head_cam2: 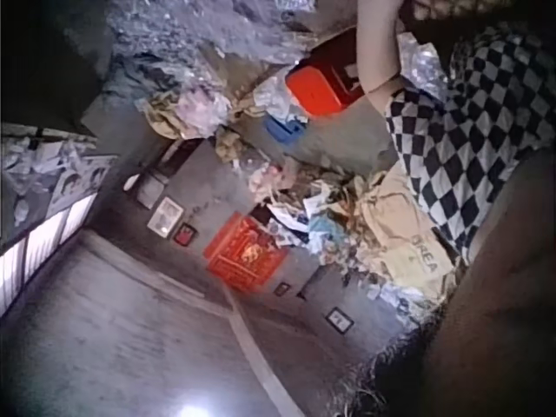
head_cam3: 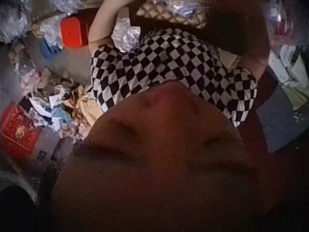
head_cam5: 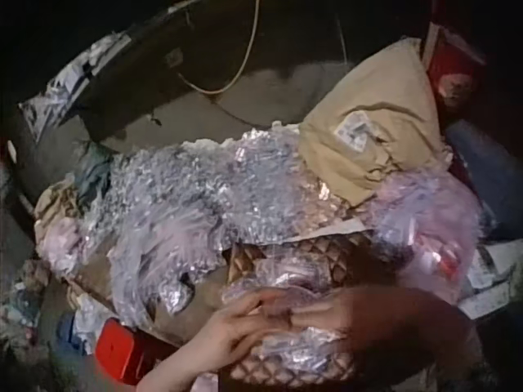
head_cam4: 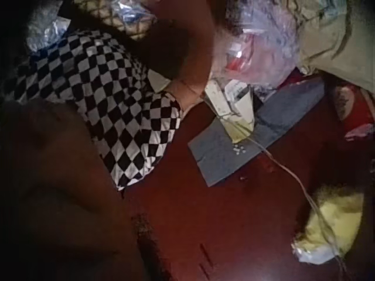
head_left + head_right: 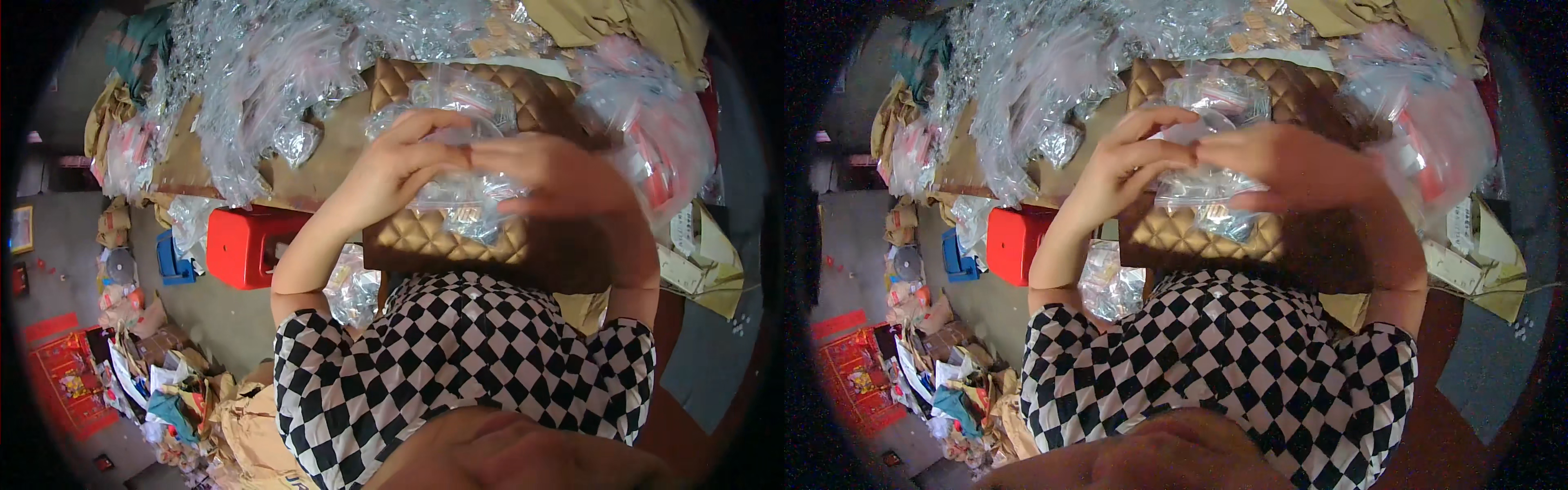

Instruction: The person packages hardware parts into small plastic bags, seals the bags by hand, and packs filled bags into sacks.

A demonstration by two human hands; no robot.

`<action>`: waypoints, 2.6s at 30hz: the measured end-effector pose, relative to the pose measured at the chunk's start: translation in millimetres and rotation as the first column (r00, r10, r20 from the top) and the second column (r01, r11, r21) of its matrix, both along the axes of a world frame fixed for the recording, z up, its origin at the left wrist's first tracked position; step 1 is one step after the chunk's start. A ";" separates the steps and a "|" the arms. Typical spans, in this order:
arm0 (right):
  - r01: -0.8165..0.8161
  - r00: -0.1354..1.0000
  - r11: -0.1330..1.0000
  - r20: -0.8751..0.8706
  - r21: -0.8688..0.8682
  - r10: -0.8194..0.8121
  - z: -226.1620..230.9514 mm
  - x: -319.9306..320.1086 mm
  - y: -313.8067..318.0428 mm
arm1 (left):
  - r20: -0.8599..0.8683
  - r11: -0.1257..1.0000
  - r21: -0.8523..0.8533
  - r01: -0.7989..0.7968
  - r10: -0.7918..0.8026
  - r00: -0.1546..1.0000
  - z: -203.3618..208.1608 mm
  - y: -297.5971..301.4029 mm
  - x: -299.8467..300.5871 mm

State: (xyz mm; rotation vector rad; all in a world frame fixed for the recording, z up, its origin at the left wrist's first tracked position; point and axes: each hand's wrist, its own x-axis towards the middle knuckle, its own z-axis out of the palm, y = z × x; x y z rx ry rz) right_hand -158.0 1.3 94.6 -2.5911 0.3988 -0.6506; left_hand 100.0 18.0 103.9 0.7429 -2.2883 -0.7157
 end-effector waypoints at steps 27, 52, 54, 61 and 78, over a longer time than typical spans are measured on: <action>0.415 0.866 0.855 0.152 0.312 -0.476 -7.7 26.8 -0.9 | -0.013 0.952 -0.185 -0.243 0.245 0.969 -15.7 -26.3 -19.1; 0.032 0.913 0.874 0.342 0.485 -0.224 31.0 -15.4 -11.9 | -0.078 0.975 -0.218 -0.051 0.035 0.996 15.0 -10.1 25.0; 0.119 0.979 0.927 0.116 0.355 -0.170 20.3 -23.6 -42.3 | -0.029 0.990 -0.135 0.039 -0.044 0.999 -1.7 -10.9 29.1; 0.596 0.798 0.743 0.120 -0.303 -0.591 -130.5 -38.4 -187.3 | 0.092 0.870 -0.031 -0.491 0.492 0.866 -60.6 -125.7 22.1; 0.353 0.569 0.410 0.155 0.841 -0.807 -48.2 -121.6 -171.7 | -0.166 0.775 -0.128 -0.618 0.598 0.784 -110.1 -234.9 1.1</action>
